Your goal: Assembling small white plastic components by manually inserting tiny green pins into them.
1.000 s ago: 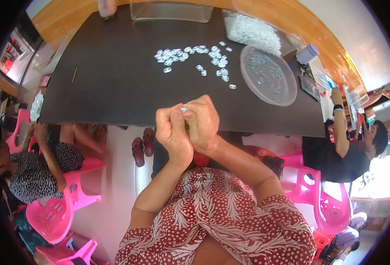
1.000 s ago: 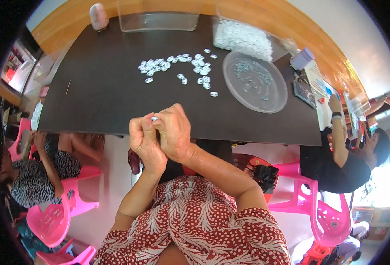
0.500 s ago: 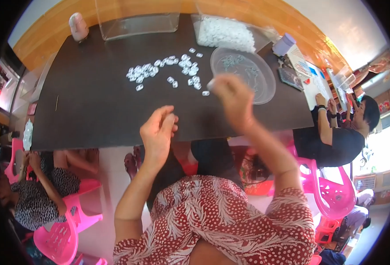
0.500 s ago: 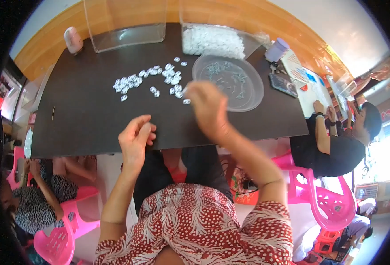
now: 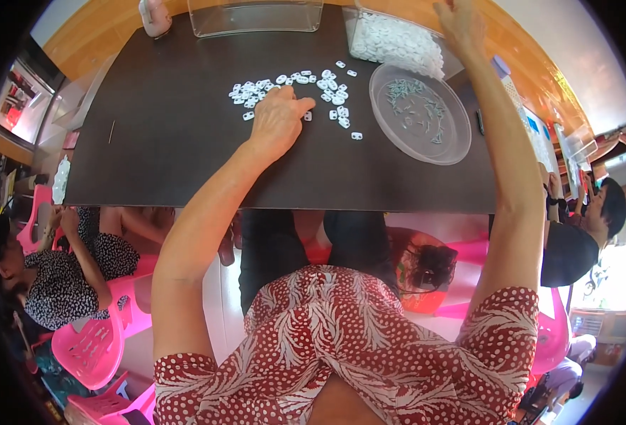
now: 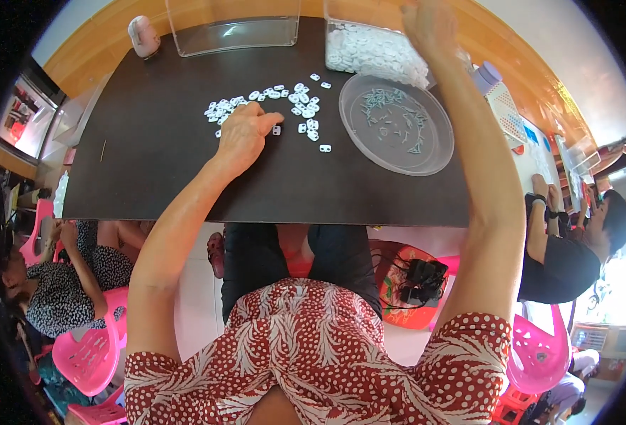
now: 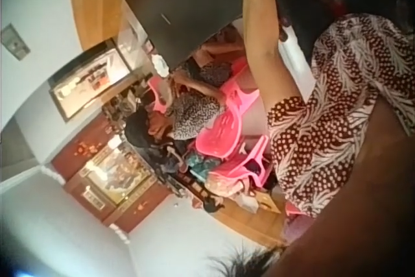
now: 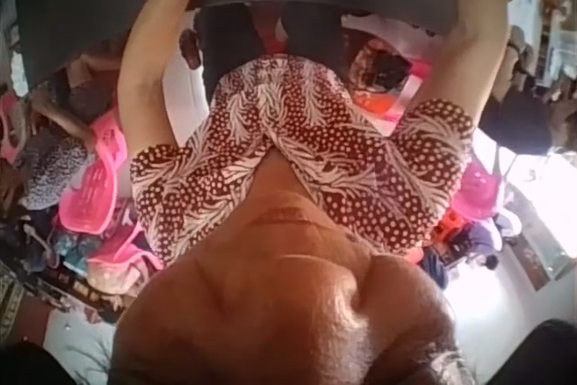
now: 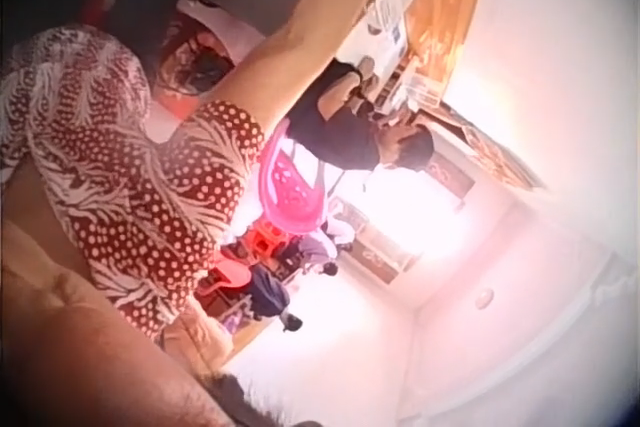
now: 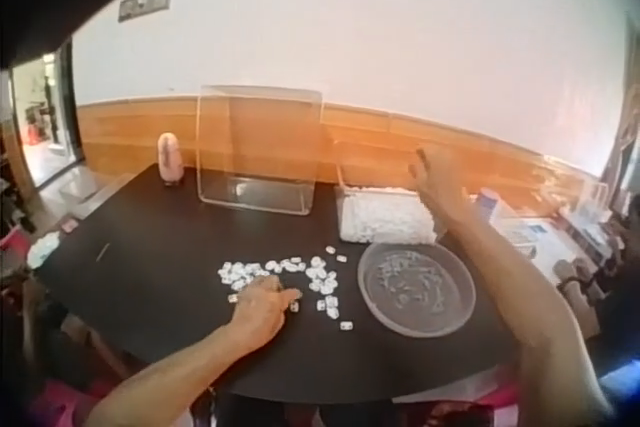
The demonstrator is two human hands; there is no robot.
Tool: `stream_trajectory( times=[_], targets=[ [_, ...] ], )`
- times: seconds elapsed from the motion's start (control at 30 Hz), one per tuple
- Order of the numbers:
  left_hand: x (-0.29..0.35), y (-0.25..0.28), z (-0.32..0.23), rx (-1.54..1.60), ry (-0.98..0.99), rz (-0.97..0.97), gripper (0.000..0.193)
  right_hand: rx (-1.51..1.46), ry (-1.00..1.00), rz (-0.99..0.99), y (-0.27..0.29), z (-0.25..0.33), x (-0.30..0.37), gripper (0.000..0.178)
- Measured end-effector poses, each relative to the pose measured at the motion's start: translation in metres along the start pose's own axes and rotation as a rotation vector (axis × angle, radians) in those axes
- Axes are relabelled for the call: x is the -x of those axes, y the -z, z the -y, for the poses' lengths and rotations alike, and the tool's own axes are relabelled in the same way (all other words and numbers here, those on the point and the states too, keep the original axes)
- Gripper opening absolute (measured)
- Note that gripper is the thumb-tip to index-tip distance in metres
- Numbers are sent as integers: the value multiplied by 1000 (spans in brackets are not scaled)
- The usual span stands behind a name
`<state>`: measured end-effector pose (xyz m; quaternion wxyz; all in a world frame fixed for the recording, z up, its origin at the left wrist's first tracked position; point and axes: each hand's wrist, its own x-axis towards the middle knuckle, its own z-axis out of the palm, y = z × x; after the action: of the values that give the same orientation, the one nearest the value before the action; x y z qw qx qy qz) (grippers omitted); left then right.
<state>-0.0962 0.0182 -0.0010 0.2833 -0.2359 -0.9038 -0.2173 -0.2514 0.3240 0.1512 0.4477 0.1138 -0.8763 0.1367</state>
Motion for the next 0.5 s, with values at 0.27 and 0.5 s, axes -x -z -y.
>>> stream_trajectory(
  times=[0.27,0.5],
  targets=[
    [-9,6,10,-38,63,205,18,-209,98,348,48,32,109,13],
    [-6,10,7,-57,194,267,16,-379,-289,647,34,-13,164,16]
  ],
)
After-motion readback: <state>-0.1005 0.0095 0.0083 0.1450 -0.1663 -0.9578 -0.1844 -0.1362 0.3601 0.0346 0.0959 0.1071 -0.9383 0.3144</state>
